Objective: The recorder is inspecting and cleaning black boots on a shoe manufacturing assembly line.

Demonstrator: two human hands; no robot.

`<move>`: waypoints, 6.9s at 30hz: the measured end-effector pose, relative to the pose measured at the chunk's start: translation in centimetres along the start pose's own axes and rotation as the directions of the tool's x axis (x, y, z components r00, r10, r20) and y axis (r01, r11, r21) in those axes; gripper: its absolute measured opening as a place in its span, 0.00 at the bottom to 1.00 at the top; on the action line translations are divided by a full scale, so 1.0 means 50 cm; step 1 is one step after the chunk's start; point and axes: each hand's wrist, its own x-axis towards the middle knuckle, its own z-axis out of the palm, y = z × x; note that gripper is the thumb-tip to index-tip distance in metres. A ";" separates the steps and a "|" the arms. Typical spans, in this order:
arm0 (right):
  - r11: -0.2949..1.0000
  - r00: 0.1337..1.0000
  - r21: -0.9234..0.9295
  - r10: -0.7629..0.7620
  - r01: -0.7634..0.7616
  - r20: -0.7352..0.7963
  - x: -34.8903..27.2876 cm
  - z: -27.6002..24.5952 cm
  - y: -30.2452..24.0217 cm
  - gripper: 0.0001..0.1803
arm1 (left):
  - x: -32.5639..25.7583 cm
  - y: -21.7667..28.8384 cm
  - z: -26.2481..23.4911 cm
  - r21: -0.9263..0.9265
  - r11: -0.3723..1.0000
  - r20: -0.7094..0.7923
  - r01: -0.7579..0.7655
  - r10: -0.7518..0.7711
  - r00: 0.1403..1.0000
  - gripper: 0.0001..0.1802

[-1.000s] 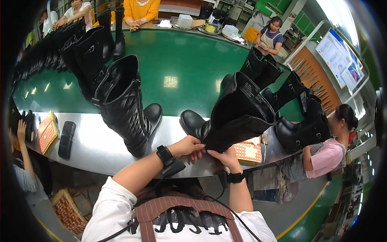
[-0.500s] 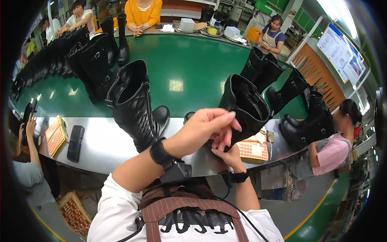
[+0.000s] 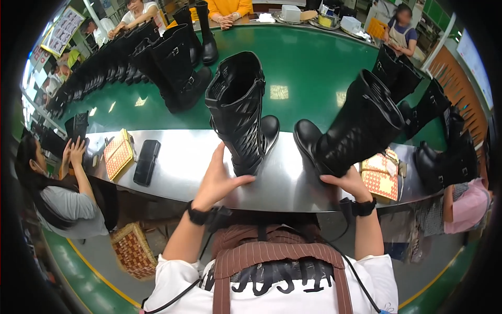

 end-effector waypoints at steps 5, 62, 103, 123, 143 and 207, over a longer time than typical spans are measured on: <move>0.998 0.967 0.014 -0.055 0.060 -0.249 0.052 0.164 0.019 0.36 | 0.007 -0.015 0.158 -0.622 0.733 0.126 0.276 -0.254 0.959 0.33; 0.240 0.984 0.970 0.163 0.026 -0.067 0.269 0.124 0.014 0.27 | 0.251 -0.076 0.209 -0.908 -0.226 0.389 0.354 -0.138 0.911 0.36; 0.361 0.964 0.933 -0.250 0.005 0.092 0.252 0.110 0.027 0.38 | 0.240 -0.065 0.208 -0.805 -0.368 0.470 0.465 0.081 0.879 0.36; 0.902 0.884 0.185 0.309 -0.389 0.352 0.097 -0.013 -0.239 0.35 | 0.165 0.014 0.236 -0.729 -0.066 0.607 0.682 0.399 0.687 0.20; 0.644 0.869 -0.713 -0.148 -0.277 -0.472 0.945 -0.018 -0.141 0.58 | 0.252 -0.195 0.112 -0.800 -0.123 0.592 0.587 -0.313 0.742 0.17; 0.275 0.642 -0.932 -0.764 0.235 -0.064 -0.051 -0.112 -0.442 0.31 | 0.086 0.134 0.093 -0.724 0.685 0.133 0.080 0.025 0.991 0.50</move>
